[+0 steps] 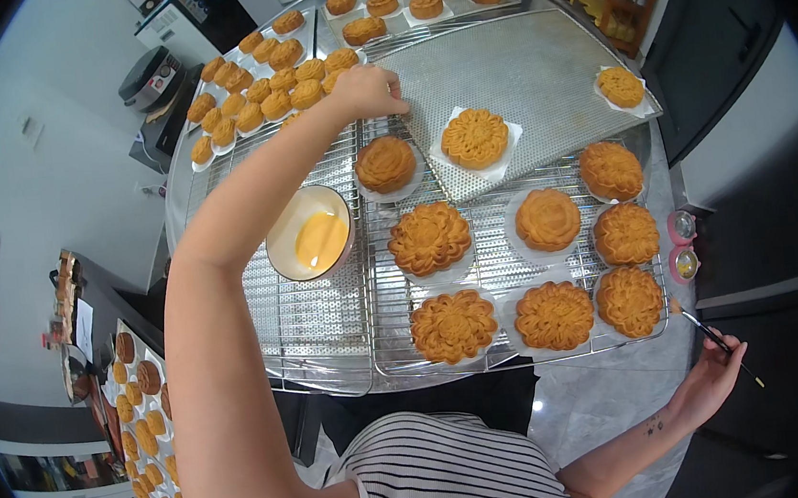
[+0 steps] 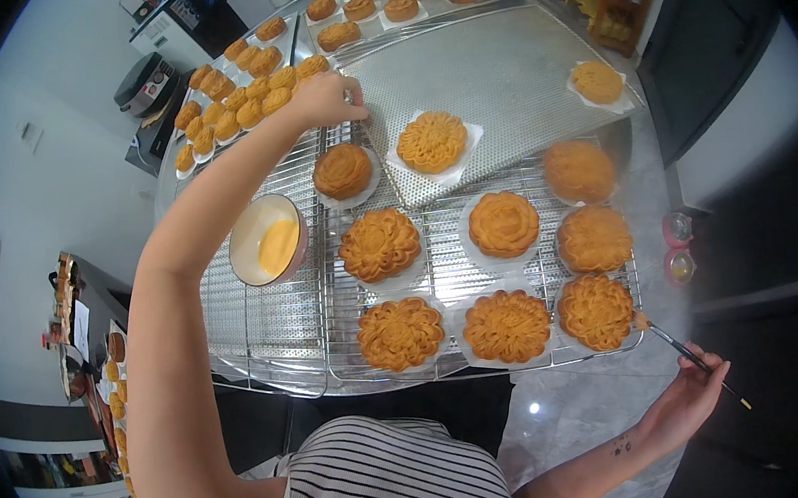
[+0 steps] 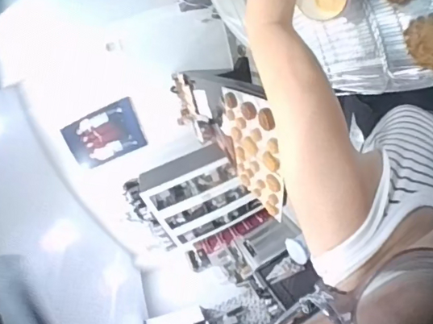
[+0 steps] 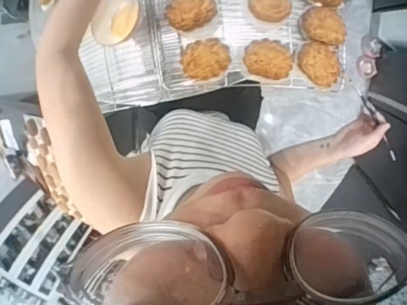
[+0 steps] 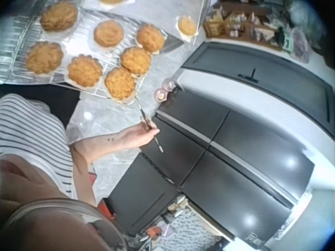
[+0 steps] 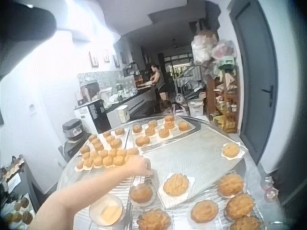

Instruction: The person applies a liquid glaze to several mooncakes using a brush, picking up each mooncake individually to coat the top and sides before placing it back on a wire rack or metal tray.

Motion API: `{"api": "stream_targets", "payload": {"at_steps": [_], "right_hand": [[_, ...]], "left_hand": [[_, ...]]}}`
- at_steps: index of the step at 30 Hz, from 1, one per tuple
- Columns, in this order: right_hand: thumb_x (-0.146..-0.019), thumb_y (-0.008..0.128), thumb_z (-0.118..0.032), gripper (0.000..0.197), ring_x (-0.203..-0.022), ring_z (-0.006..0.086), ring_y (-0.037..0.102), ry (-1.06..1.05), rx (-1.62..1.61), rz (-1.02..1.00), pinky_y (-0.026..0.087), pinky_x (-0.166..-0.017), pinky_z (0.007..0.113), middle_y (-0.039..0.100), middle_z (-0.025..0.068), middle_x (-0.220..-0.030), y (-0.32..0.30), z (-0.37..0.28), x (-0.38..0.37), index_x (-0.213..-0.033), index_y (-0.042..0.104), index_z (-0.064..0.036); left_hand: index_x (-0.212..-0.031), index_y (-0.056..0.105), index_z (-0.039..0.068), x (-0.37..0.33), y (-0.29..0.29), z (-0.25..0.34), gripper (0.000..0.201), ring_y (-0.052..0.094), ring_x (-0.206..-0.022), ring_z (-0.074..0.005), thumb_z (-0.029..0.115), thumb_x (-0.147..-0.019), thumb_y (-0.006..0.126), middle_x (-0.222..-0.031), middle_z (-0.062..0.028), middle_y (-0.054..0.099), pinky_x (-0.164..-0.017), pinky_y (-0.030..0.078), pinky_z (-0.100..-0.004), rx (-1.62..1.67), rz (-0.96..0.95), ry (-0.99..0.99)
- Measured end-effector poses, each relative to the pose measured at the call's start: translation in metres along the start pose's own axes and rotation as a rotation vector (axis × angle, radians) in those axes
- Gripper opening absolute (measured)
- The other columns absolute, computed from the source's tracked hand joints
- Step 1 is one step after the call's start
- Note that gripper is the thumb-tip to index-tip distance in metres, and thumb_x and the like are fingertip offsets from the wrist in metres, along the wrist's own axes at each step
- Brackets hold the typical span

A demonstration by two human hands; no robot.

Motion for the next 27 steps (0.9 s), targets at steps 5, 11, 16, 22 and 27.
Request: {"api": "stream_targets", "payload": {"at_steps": [5,11,16,22,27], "right_hand": [[-0.108,0.047,-0.031,0.036,-0.096,0.0203,0.061,0.028,0.041,-0.03,0.042,-0.099,0.036,0.064,0.0119,-0.096,0.008,-0.001,-0.001,-0.098,0.063,-0.0008],[-0.108,0.046,-0.031,0.037,-0.095,0.0192,0.061,0.041,0.084,0.021,0.042,-0.097,0.034,0.065,0.0131,-0.098,0.008,-0.001,-0.001,-0.098,0.063,0.0001],[-0.108,0.046,-0.029,0.035,-0.099,0.0196,0.06,0.035,0.037,-0.025,0.042,-0.096,0.034,0.064,0.0112,-0.1,0.012,0.004,-0.007,-0.1,0.063,0.0003],[-0.108,0.048,-0.028,0.034,-0.102,0.0214,0.061,0.043,-0.004,-0.076,0.044,-0.096,0.034,0.063,0.0096,-0.1,0.035,0.009,-0.005,-0.102,0.063,0.0015],[-0.108,0.048,-0.028,0.034,-0.1,0.0211,0.061,0.007,0.016,-0.025,0.044,-0.099,0.035,0.063,0.0108,-0.1,0.031,-0.001,0.002,-0.101,0.063,0.0023]], "left_hand": [[-0.091,0.076,0.019,0.008,0.001,-0.007,0.029,0.069,-0.096,-0.028,0.043,-0.074,0.076,-0.094,-0.0097,0.073,-0.085,0.054,-0.0406,0.014,-0.024,-0.009],[-0.123,0.065,0.009,0.037,-0.01,-0.013,0.068,0.069,-0.101,-0.0291,0.056,-0.077,0.078,-0.111,-0.0164,0.07,-0.088,0.054,-0.0403,0.306,-0.068,-0.08],[-0.157,0.022,0.005,0.105,-0.015,0.027,0.114,0.06,-0.123,-0.0378,0.058,-0.075,0.081,-0.135,-0.0272,0.058,-0.105,0.047,-0.0412,0.114,-0.258,0.003],[-0.157,0.015,0.0,0.11,0.002,0.056,0.121,0.054,-0.13,-0.0383,0.034,-0.067,0.088,-0.141,-0.0302,0.052,-0.106,0.047,-0.0422,0.152,-0.272,0.073],[-0.157,0.019,0.003,0.107,0.005,0.052,0.111,0.056,-0.128,-0.037,0.024,-0.069,0.084,-0.143,-0.0262,0.051,-0.106,0.048,-0.0411,0.136,-0.241,0.05]]}}
Point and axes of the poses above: each hand's wrist, its own x-axis away from the middle knuckle, its own y-axis out of the palm, z = x × y, the point moved 9 cm from there along -x, towards the middle knuckle
